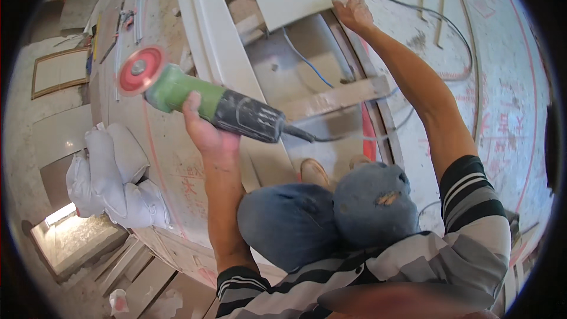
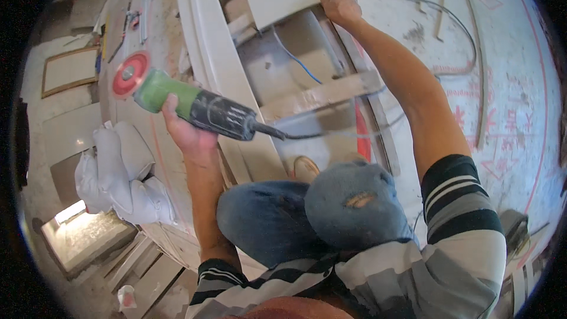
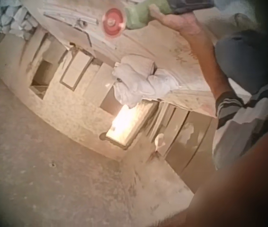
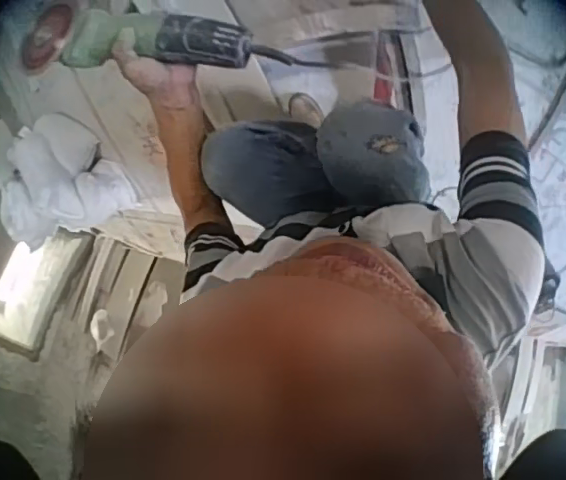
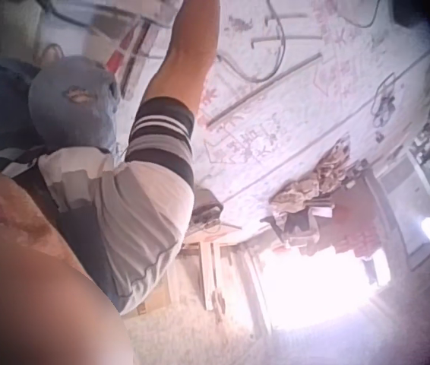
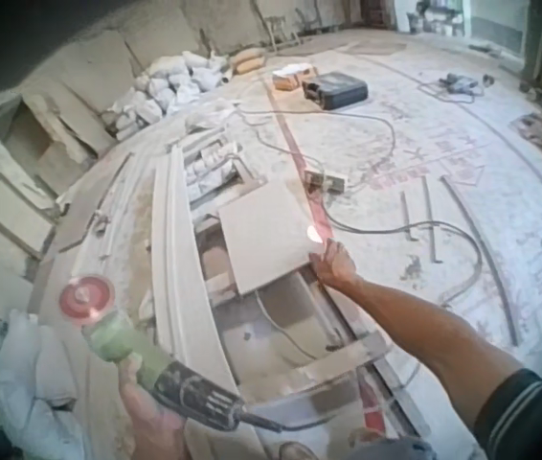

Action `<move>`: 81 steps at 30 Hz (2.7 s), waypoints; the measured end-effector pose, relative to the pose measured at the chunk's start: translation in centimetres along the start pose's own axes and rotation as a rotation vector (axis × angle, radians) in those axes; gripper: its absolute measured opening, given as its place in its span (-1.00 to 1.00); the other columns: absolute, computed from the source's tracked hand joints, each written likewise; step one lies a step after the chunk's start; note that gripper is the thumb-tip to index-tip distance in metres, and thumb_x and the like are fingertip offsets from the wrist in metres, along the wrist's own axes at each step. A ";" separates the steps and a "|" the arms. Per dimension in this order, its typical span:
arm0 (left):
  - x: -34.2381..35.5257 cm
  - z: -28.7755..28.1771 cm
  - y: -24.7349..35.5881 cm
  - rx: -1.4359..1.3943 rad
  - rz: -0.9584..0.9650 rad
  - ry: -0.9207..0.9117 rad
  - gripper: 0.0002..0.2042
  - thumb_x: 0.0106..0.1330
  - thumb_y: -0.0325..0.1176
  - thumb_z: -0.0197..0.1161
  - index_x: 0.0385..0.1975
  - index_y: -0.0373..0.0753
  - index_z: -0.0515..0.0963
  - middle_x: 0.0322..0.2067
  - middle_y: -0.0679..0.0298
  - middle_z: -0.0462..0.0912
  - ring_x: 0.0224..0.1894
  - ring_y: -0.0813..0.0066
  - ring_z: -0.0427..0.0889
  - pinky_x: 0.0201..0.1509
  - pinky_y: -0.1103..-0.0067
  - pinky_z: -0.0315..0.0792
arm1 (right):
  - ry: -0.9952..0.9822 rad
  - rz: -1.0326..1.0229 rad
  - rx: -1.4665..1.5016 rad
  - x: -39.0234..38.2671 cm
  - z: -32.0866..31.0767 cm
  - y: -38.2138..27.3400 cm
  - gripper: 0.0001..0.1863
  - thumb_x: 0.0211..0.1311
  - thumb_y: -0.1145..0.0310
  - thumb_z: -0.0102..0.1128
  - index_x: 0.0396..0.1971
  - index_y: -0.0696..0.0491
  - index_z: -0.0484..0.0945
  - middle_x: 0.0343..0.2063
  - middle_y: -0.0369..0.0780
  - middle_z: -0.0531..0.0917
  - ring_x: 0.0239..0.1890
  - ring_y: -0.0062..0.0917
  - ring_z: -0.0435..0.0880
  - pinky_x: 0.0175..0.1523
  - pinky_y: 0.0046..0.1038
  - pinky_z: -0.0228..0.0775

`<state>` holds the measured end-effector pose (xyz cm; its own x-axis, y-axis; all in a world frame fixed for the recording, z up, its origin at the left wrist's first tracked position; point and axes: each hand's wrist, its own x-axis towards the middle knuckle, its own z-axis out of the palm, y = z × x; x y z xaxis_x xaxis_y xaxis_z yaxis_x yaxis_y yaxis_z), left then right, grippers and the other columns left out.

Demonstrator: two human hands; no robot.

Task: Measure, mark, and cut a ceramic tile using an angle grinder.

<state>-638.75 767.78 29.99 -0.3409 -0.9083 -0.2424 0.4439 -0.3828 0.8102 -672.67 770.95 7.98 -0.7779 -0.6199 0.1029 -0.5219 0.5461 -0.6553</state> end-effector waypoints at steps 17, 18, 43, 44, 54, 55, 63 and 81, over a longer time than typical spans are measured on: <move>3.8 -0.6 2.2 0.005 -0.112 0.127 -0.64 0.11 -0.20 0.17 -0.17 -0.28 0.35 -0.32 0.10 0.50 -0.27 0.21 0.54 -0.21 0.29 0.51 | -0.165 0.055 -0.249 10.0 2.1 0.3 -0.58 0.26 -0.03 -0.21 -0.09 -0.13 0.49 -0.21 -0.03 0.57 -0.16 -0.12 0.58 -0.06 -0.17 0.42; 3.9 -0.5 3.0 0.045 -0.118 0.151 -0.64 0.12 -0.17 0.16 -0.21 -0.30 0.38 -0.32 0.10 0.50 -0.27 0.20 0.54 -0.23 0.27 0.51 | -0.143 0.030 -0.269 10.7 2.2 0.3 -0.60 0.27 0.00 -0.21 -0.09 -0.13 0.49 -0.23 -0.03 0.58 -0.17 -0.12 0.59 -0.10 -0.17 0.44; 6.7 -0.4 1.2 -0.148 -0.198 0.097 -0.62 0.11 -0.23 0.18 -0.13 -0.27 0.33 -0.32 0.09 0.51 -0.29 0.21 0.55 -0.21 0.27 0.53 | 0.048 -0.122 -0.409 7.6 2.4 -3.0 -0.37 0.09 -0.21 0.00 0.05 -0.10 0.33 0.00 0.05 0.38 0.08 -0.05 0.37 0.07 -0.12 0.27; 7.3 -0.3 0.9 -0.086 -0.176 0.130 -0.63 0.11 -0.19 0.17 -0.17 -0.29 0.35 -0.35 0.10 0.52 -0.31 0.21 0.55 -0.22 0.28 0.53 | -0.032 -0.220 -0.442 6.9 1.7 -3.6 -0.31 0.06 -0.24 0.02 0.12 -0.13 0.27 0.07 0.05 0.27 0.13 -0.03 0.29 0.13 -0.13 0.21; 20.8 0.4 -5.0 0.158 -0.155 0.040 -0.73 0.13 -0.24 0.17 -0.26 -0.25 0.38 -0.46 0.16 0.50 -0.45 0.25 0.56 -0.30 0.35 0.52 | -0.293 -0.401 -0.444 5.9 -0.9 -5.7 -0.01 -0.18 -0.17 0.32 0.29 -0.22 0.05 0.23 0.25 -0.08 0.15 0.16 0.22 0.15 -0.06 0.27; 22.3 0.6 -5.8 0.163 -0.176 -0.003 -0.74 0.13 -0.26 0.18 -0.27 -0.24 0.38 -0.48 0.18 0.49 -0.46 0.25 0.56 -0.32 0.34 0.52 | -0.308 -0.388 -0.460 5.8 -0.7 -5.6 0.01 -0.20 -0.15 0.34 0.30 -0.23 0.03 0.22 0.26 -0.08 0.15 0.16 0.22 0.14 -0.07 0.29; 31.9 2.6 -8.1 0.270 -0.179 0.065 -0.78 -0.01 -0.40 0.32 -0.38 -0.30 0.47 -0.50 0.24 0.50 -0.52 0.36 0.55 -0.42 0.45 0.51 | -0.317 -0.281 -0.393 6.5 0.4 -6.4 0.10 -0.27 -0.17 0.37 0.32 -0.23 -0.03 0.24 0.25 -0.12 0.18 0.19 0.18 0.16 -0.07 0.26; 40.9 4.2 -11.0 0.641 -0.094 0.092 -0.63 -0.09 -0.38 0.39 -0.29 -0.42 0.49 -0.33 0.18 0.55 -0.33 0.37 0.53 -0.23 0.47 0.42 | -0.418 -0.209 -0.508 6.5 0.2 -7.9 0.18 -0.28 -0.24 0.34 0.35 -0.25 -0.16 0.27 0.22 -0.16 0.17 0.12 0.22 0.20 -0.14 0.23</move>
<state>-661.07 735.53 13.43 -0.2697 -0.8972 -0.3496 -0.1766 -0.3108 0.9339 -673.59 762.48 13.65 -0.4960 -0.8506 -0.1746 -0.8249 0.5244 -0.2109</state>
